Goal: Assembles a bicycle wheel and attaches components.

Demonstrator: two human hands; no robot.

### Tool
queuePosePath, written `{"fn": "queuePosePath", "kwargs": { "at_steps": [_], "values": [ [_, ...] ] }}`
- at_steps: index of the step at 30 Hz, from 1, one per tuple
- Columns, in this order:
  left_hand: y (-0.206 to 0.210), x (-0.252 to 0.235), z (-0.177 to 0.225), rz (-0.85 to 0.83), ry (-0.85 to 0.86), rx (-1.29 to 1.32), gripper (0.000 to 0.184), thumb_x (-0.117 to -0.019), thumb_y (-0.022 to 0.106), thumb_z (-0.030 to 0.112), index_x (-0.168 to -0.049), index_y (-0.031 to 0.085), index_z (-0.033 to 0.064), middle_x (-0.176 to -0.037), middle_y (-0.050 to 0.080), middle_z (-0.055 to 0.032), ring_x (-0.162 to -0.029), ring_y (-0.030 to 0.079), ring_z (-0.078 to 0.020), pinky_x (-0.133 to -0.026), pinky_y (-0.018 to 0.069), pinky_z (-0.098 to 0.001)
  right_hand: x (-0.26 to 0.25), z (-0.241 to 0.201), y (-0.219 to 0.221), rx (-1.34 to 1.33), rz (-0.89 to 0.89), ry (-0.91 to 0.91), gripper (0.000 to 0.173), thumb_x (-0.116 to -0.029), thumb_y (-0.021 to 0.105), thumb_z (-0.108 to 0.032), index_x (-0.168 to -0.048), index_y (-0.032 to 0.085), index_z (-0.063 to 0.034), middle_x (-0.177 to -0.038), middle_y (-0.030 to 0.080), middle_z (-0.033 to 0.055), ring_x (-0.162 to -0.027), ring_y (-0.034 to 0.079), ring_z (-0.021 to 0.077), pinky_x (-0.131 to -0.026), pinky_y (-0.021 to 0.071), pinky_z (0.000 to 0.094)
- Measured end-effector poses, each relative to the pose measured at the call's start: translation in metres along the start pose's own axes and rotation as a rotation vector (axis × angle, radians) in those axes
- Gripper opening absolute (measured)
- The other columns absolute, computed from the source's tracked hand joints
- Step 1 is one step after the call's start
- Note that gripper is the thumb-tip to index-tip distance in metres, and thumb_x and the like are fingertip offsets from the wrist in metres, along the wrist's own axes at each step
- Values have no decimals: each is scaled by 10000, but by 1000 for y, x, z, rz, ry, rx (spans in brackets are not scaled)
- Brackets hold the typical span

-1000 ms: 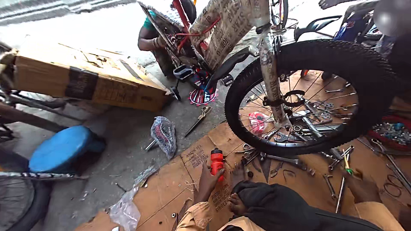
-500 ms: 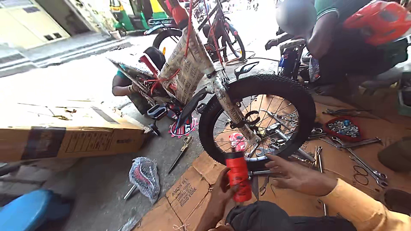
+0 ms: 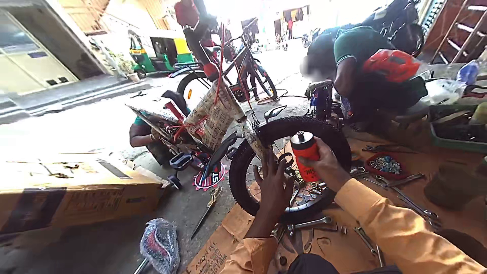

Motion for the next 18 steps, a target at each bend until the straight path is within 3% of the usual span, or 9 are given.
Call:
{"fn": "queuePosePath", "kwargs": {
  "at_steps": [2, 5, 7, 10, 13, 15, 17, 18],
  "values": [
    [8, -4, -1, -13, -13, 5, 554, -935, 649, 490, -1428, 600, 242, -1714, 145, -97, -1582, 45, -345, -1182, 57, -751, -7, 4, 8, -7, -23, 5, 808, -894, 779, -179, -1576, 353, -249, -1392, 602, 86, -1194, 648, 221, -975, 581, 476],
    [12, -3, -7, -9, -11, 139, 497, -926, 687, 418, -1376, 643, 212, -1707, 169, -105, -1578, 71, -352, -1237, 191, -623, -15, 13, 4, -76, -129, 35, 771, -946, 714, -127, -1597, 323, -256, -1432, 582, 76, -1218, 639, 214, -999, 570, 459],
    [11, 0, -8, -16, -10, 189, 505, -892, 725, 379, -1357, 647, 198, -1708, 172, -88, -1579, 63, -345, -1238, 219, -592, -14, 14, 1, -138, -232, 53, 708, -973, 654, -62, -1592, 355, -232, -1437, 588, 73, -1223, 638, 208, -1021, 558, 430],
    [10, -1, -9, -6, 1, 220, 528, -873, 728, 405, -1356, 650, 205, -1709, 180, -54, -1581, 63, -330, -1238, 233, -581, -14, 15, 0, -157, -258, 40, 706, -968, 647, -21, -1589, 376, -220, -1442, 590, 67, -1239, 630, 199, -1041, 545, 407],
    [10, -2, -9, -10, 17, 240, 555, -882, 686, 455, -1376, 640, 206, -1706, 195, -47, -1584, 68, -312, -1253, 169, -594, -20, 19, 0, -95, -233, 5, 729, -934, 699, -25, -1577, 418, -221, -1443, 600, 48, -1255, 627, 185, -1054, 547, 403],
    [8, 0, -12, 53, 34, 352, 549, -908, 661, 447, -1392, 629, 190, -1681, 266, -63, -1567, 185, -268, -1255, 201, -579, -22, 18, 1, -44, -194, 0, 743, -907, 742, -41, -1563, 449, -232, -1426, 616, 40, -1244, 634, 178, -1052, 549, 409],
    [5, 9, -19, 257, -34, 570, 484, -926, 694, 329, -1352, 627, 109, -1610, 397, -108, -1480, 394, -245, -1190, 402, -494, -21, 20, 1, -32, -187, -10, 755, -893, 762, -56, -1559, 458, -241, -1420, 622, 36, -1240, 638, 178, -1053, 552, 417],
    [5, 13, -23, 366, -133, 648, 487, -926, 706, 281, -1344, 602, 54, -1572, 435, -138, -1427, 459, -256, -1140, 462, -469, -20, 22, 1, -45, -195, -18, 762, -887, 773, -60, -1559, 459, -235, -1423, 621, 36, -1246, 636, 177, -1058, 552, 412]
  ]
}}
Point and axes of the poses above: each hand's wrist, its own x-axis away from the middle knuckle, its own y-axis out of the palm, z = x × y, the point moved 1 cm from there along -x, towards the middle knuckle
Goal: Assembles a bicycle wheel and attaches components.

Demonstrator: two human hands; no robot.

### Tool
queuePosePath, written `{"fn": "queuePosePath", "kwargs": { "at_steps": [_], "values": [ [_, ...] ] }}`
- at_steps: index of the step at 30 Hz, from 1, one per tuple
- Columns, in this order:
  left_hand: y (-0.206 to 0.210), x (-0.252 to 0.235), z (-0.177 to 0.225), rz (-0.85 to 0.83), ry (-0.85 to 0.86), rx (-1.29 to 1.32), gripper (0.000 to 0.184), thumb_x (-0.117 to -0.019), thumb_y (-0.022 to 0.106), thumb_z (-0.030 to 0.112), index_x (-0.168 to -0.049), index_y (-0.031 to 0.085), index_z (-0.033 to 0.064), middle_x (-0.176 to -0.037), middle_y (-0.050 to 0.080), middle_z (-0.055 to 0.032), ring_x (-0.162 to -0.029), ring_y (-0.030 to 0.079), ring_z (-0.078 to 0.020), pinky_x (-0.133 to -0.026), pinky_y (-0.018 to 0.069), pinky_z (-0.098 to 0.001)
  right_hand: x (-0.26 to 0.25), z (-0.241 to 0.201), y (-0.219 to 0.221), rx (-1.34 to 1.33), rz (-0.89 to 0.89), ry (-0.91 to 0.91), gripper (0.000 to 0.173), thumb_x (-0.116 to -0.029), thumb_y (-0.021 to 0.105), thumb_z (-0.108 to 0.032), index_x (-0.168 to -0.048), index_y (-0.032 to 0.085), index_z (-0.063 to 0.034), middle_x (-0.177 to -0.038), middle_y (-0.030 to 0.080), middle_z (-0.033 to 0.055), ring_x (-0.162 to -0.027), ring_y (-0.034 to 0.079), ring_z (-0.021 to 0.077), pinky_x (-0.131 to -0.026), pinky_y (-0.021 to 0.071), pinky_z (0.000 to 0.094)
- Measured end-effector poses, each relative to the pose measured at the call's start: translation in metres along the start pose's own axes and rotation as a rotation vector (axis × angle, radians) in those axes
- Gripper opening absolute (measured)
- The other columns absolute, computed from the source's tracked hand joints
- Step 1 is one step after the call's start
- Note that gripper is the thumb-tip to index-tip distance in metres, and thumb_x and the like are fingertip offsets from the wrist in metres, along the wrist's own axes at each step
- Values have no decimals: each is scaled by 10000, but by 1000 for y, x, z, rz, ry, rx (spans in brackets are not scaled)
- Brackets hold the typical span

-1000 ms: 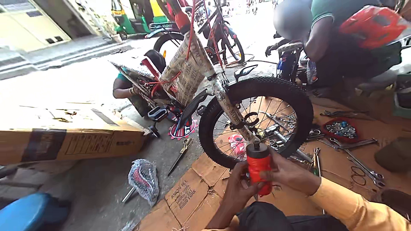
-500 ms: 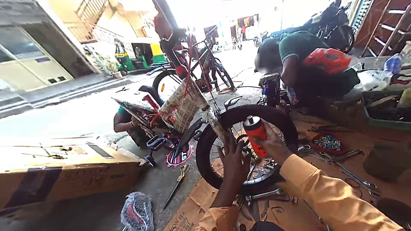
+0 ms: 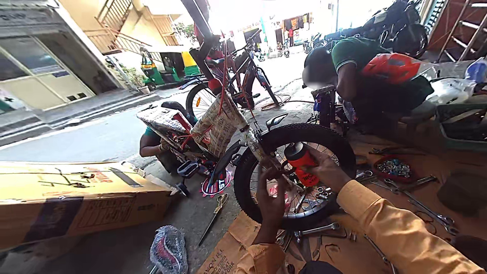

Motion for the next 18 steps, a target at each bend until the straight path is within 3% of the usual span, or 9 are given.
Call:
{"fn": "queuePosePath", "kwargs": {
  "at_steps": [1, 3, 6, 10, 14, 17, 18],
  "values": [
    [-4, 0, -4, 92, -98, 38, 537, -920, 704, 249, -1368, 535, 6, -1552, 435, -163, -1401, 470, -271, -1125, 461, -467, 0, 1, 0, -20, -3, -5, 772, -880, 784, -56, -1560, 460, -226, -1420, 625, 37, -1246, 638, 178, -1059, 553, 405],
    [-5, -4, -13, 118, -277, 126, 626, -932, 700, 225, -1442, 430, -17, -1472, 485, -180, -1353, 490, -274, -1117, 447, -459, -1, 0, -1, -60, -7, 9, 775, -866, 794, -41, -1552, 475, -210, -1411, 634, 40, -1246, 639, 181, -1065, 549, 399],
    [-2, -14, -22, -40, -394, 295, 416, -1001, 622, 204, -1383, 563, 49, -1254, 662, -101, -1150, 641, -181, -1002, 541, -384, -2, -4, 0, -90, -20, 42, 758, -848, 807, -24, -1525, 516, -200, -1378, 660, 36, -1224, 655, 188, -1055, 557, 402],
    [1, -28, -28, -128, -399, 304, 264, -1061, 541, 206, -1236, 664, 51, -1107, 723, -74, -1041, 693, -177, -961, 570, -395, -7, -4, -1, -61, -6, 32, 763, -813, 840, -26, -1497, 558, -213, -1329, 693, 29, -1190, 677, 191, -1036, 573, 416],
    [5, -29, -27, -133, -397, 245, 264, -1061, 544, 243, -1184, 690, 61, -1039, 738, -63, -988, 707, -163, -920, 584, -380, -6, 1, 5, 233, 39, 37, 765, -890, 805, -223, -1557, 456, -362, -1357, 673, -32, -1207, 658, 122, -1059, 546, 440],
    [6, -29, -28, -145, -407, 269, 276, -1065, 532, 230, -1189, 690, 41, -1059, 740, -84, -1008, 712, -183, -946, 584, -393, 7, 2, 34, 354, 48, -20, 747, -939, 757, -286, -1593, 396, -276, -1341, 674, 43, -1174, 674, 166, -1025, 559, 457],
    [5, -30, -28, -164, -414, 284, 283, -1068, 521, 226, -1190, 688, 32, -1066, 740, -93, -1015, 712, -190, -955, 581, -400, 11, -1, 47, 408, 80, -36, 765, -955, 733, -332, -1612, 355, -232, -1397, 635, 66, -1231, 643, 183, -1061, 529, 457]
  ]
}}
Point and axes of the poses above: each hand's wrist, its own x-axis away from the middle knuckle, its own y-axis out of the palm, z = x × y, the point moved 1 cm from there along -x, towards the middle knuckle
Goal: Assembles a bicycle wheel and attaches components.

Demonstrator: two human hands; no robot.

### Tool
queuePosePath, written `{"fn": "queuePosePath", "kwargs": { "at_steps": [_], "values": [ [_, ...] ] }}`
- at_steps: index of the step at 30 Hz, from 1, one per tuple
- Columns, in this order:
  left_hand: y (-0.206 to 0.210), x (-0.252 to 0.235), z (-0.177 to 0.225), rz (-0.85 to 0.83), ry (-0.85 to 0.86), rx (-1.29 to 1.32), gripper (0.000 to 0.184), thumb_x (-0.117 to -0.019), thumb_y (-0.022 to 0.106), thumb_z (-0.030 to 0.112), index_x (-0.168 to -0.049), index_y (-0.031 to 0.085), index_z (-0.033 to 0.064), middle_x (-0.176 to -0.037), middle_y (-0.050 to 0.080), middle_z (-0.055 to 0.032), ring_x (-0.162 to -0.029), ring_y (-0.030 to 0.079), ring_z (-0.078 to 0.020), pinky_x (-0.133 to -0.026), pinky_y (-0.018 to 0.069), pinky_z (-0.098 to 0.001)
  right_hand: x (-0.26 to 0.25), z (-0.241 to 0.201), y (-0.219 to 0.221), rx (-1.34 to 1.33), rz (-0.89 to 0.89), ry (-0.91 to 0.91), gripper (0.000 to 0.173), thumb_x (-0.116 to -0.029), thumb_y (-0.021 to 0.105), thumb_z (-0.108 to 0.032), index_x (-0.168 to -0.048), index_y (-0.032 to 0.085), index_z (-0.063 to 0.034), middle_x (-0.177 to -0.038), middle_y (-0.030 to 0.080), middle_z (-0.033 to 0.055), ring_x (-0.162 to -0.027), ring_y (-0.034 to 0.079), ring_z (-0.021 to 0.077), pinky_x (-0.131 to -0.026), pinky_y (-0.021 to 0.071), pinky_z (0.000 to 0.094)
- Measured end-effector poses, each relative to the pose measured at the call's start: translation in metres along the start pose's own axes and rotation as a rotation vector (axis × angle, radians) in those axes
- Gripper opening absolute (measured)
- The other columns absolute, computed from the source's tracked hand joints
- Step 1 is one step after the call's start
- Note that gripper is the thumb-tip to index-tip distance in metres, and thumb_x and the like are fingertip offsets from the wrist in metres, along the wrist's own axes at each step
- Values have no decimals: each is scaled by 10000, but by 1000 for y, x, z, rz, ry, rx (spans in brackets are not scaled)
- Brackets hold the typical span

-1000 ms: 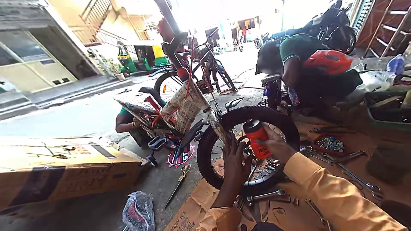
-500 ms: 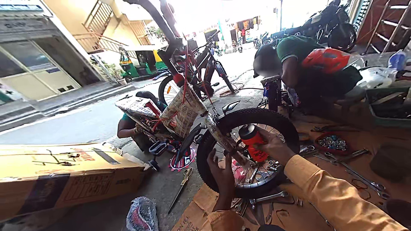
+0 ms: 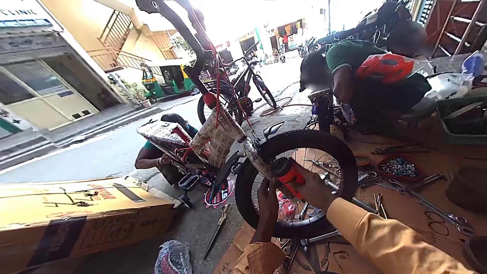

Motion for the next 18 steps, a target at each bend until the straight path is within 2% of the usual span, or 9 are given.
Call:
{"fn": "queuePosePath", "kwargs": {
  "at_steps": [2, 3, 4, 6, 8, 10, 13, 16, 18],
  "values": [
    [-4, -2, 2, -50, -37, 37, 319, -1084, 475, 231, -1198, 678, 14, -1078, 738, -114, -1036, 705, -205, -979, 567, -411, 3, -8, 13, 47, 26, -13, 892, -951, 711, -414, -1646, 229, -130, -1598, 424, 137, -1456, 439, 260, -1208, 369, 476],
    [-8, -2, 3, -77, -59, 59, 353, -1095, 439, 248, -1217, 666, 6, -1104, 733, -123, -1065, 697, -210, -1004, 553, -412, 4, -9, 13, 36, -2, -4, 955, -934, 729, -442, -1651, 192, -111, -1631, 366, 153, -1495, 380, 278, -1232, 327, 480],
    [-12, -3, 3, -102, -75, 71, 380, -1105, 399, 252, -1241, 652, 2, -1137, 724, -128, -1096, 687, -212, -1025, 540, -411, 3, -10, 8, 10, -42, 14, 973, -918, 752, -439, -1652, 195, -128, -1613, 398, 142, -1465, 426, 258, -1207, 368, 468],
    [-17, -3, 3, -123, -83, 76, 386, -1108, 383, 237, -1280, 637, 2, -1178, 714, -129, -1125, 681, -215, -1043, 534, -409, -1, -7, -6, -76, -126, 56, 928, -898, 794, -383, -1638, 267, -195, -1449, 583, 98, -1272, 611, 192, -1075, 514, 443],
    [-18, -1, 1, -133, -77, 82, 357, -1098, 418, 201, -1297, 632, -3, -1198, 706, -137, -1132, 676, -230, -1043, 536, -414, -3, 4, -12, -108, -155, 67, 898, -883, 818, -303, -1619, 313, -198, -1353, 650, 97, -1169, 672, 186, -1008, 565, 439],
    [-17, 3, -3, -156, -72, 79, 327, -1071, 482, 154, -1326, 597, -14, -1221, 691, -149, -1136, 671, -244, -1030, 544, -421, 1, 13, -13, -54, -159, 76, 923, -863, 838, -286, -1615, 313, -180, -1372, 633, 105, -1208, 649, 193, -1045, 538, 438],
    [-12, 4, -5, -157, -69, 82, 395, -998, 613, 108, -1371, 560, -8, -1230, 678, -146, -1128, 665, -232, -1003, 556, -400, 5, 18, -18, -12, -188, 86, 897, -858, 841, -293, -1598, 349, -173, -1390, 618, 100, -1250, 620, 175, -1087, 508, 415],
    [-9, 3, -7, -128, -55, 111, 352, -999, 594, 72, -1335, 578, -31, -1213, 680, -159, -1113, 668, -243, -994, 560, -403, 1, 15, -20, -47, -213, 95, 813, -865, 834, -278, -1558, 422, -173, -1356, 639, 81, -1217, 635, 145, -1068, 520, 382],
    [-11, 3, -7, -126, -58, 109, 343, -1007, 582, 71, -1334, 584, -34, -1204, 684, -162, -1104, 670, -247, -985, 561, -402, -2, 13, -17, -86, -220, 101, 783, -879, 823, -279, -1549, 429, -185, -1333, 650, 73, -1190, 650, 141, -1045, 538, 377]
  ]
}}
Point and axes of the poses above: each hand's wrist, its own x-axis away from the middle knuckle, its own y-axis out of the palm, z = x × y, the point moved 1 cm from there along -x, towards the middle knuckle
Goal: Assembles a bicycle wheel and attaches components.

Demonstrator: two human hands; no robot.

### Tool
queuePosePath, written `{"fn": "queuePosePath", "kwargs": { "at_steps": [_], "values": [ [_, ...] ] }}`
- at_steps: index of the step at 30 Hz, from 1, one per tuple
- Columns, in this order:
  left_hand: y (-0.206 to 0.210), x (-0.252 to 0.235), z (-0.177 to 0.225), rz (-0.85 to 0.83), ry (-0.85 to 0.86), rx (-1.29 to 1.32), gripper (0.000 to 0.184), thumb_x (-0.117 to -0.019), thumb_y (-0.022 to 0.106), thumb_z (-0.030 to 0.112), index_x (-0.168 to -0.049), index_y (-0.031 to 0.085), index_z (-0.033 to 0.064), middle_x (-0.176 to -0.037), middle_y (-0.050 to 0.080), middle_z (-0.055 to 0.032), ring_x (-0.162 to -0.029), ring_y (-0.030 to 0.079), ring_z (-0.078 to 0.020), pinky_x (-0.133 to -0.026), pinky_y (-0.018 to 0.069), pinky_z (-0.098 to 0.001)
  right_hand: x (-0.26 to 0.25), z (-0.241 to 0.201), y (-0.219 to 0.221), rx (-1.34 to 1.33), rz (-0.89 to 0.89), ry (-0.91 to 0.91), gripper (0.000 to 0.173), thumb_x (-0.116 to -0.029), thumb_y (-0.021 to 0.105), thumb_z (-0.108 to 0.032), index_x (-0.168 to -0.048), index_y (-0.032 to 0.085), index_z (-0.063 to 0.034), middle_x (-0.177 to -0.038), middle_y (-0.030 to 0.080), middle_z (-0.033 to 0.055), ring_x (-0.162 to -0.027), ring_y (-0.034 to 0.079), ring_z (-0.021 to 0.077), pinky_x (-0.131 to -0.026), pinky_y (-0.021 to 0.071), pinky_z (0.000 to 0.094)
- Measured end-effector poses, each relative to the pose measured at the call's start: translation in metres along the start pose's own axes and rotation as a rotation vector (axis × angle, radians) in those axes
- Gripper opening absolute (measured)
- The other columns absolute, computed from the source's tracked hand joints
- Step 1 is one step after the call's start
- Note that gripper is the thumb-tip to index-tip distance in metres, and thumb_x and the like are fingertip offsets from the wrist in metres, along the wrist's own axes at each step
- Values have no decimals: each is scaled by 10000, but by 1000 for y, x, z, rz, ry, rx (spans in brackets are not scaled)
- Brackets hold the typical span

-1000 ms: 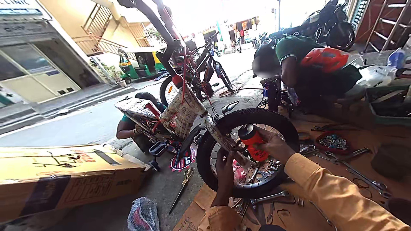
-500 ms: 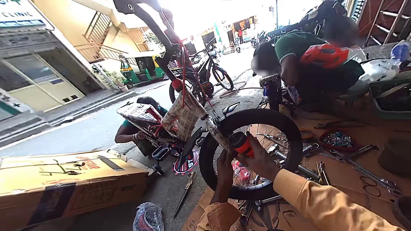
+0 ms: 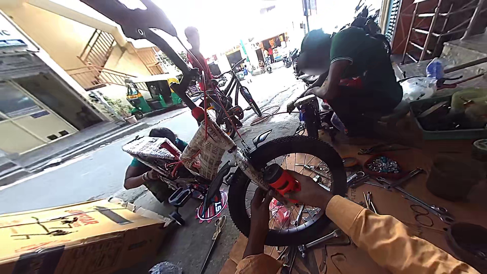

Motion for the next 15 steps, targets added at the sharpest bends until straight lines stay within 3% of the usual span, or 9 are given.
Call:
{"fn": "queuePosePath", "kwargs": {
  "at_steps": [6, 10, 15],
  "values": [
    [-5, 3, 4, -10, -31, -35, 340, -1035, 535, 93, -1348, 580, -34, -1202, 690, -153, -1077, 680, -229, -961, 566, -388, -11, -4, 6, -92, -48, -22, 687, -921, 783, -239, -1514, 442, -177, -1302, 652, 80, -1146, 666, 163, -1003, 559, 399],
    [-4, 3, 2, 7, -27, -13, 343, -1032, 548, 90, -1349, 581, -36, -1177, 698, -157, -1055, 688, -236, -951, 571, -399, -17, 4, 6, -14, -124, -56, 877, -862, 834, -194, -1568, 314, -160, -1390, 584, 114, -1248, 608, 189, -1068, 515, 406],
    [-3, 2, 0, -1, -21, -32, 322, -1036, 547, 98, -1334, 598, -11, -1153, 701, -142, -1035, 689, -233, -934, 578, -404, -13, 6, 18, 37, 22, -44, 863, -858, 826, -198, -1564, 332, -149, -1408, 560, 148, -1255, 603, 246, -1061, 517, 462]
  ]
}}
Point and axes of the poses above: each hand's wrist, its own x-axis away from the middle knuckle, its own y-axis out of the palm, z = x × y, the point moved 1 cm from there along -x, towards the middle knuckle
